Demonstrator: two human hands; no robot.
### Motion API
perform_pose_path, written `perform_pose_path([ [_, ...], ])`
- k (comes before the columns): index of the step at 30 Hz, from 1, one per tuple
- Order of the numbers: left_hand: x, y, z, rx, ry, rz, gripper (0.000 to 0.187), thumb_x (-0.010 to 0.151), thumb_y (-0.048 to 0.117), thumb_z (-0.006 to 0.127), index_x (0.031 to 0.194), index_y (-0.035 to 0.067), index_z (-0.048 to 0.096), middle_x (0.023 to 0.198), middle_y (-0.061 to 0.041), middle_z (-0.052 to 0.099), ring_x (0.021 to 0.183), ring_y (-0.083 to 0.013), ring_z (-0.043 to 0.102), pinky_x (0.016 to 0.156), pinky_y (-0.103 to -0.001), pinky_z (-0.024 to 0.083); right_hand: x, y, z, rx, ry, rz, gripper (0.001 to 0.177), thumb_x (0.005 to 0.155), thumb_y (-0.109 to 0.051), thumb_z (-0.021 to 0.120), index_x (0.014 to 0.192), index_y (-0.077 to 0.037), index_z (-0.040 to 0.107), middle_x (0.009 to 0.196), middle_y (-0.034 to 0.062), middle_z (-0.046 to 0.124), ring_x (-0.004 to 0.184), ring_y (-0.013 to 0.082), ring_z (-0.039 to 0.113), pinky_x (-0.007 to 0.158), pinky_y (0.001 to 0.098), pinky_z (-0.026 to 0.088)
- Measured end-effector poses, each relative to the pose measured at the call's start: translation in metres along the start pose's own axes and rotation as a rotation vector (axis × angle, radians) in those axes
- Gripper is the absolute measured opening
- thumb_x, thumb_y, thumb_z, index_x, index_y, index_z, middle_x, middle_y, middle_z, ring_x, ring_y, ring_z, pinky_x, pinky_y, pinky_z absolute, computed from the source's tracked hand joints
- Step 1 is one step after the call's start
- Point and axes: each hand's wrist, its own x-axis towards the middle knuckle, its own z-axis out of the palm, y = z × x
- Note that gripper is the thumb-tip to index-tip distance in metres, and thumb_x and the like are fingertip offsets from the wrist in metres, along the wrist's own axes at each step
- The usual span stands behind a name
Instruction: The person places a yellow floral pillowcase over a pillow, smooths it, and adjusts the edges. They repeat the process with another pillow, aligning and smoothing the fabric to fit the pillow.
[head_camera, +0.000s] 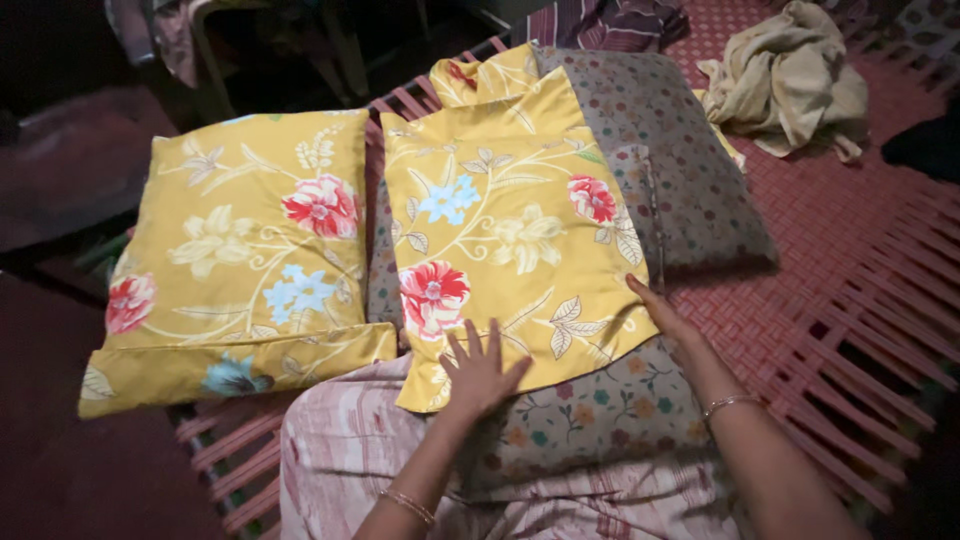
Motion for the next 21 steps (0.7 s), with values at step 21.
perform_pose_path([
  [21, -0.001, 0.091, -0.017, -0.499, 0.311, 0.675, 0.141, 0.079, 0.071, 0.076, 0.175, 0.013, -0.009, 0.178, -0.035, -0.016, 0.165, -0.0522, -0.019, 0.131, -0.063, 0.004, -0.066, -0.307, 0.023, -0.220, -0.063, -0.526, 0.046, 0.086, -0.025, 0.071, 0.126, -0.002, 0.067, 0.106, 0.0087, 0.074, 0.089, 0.0196, 0.071, 0.082, 0.0350, 0.056],
])
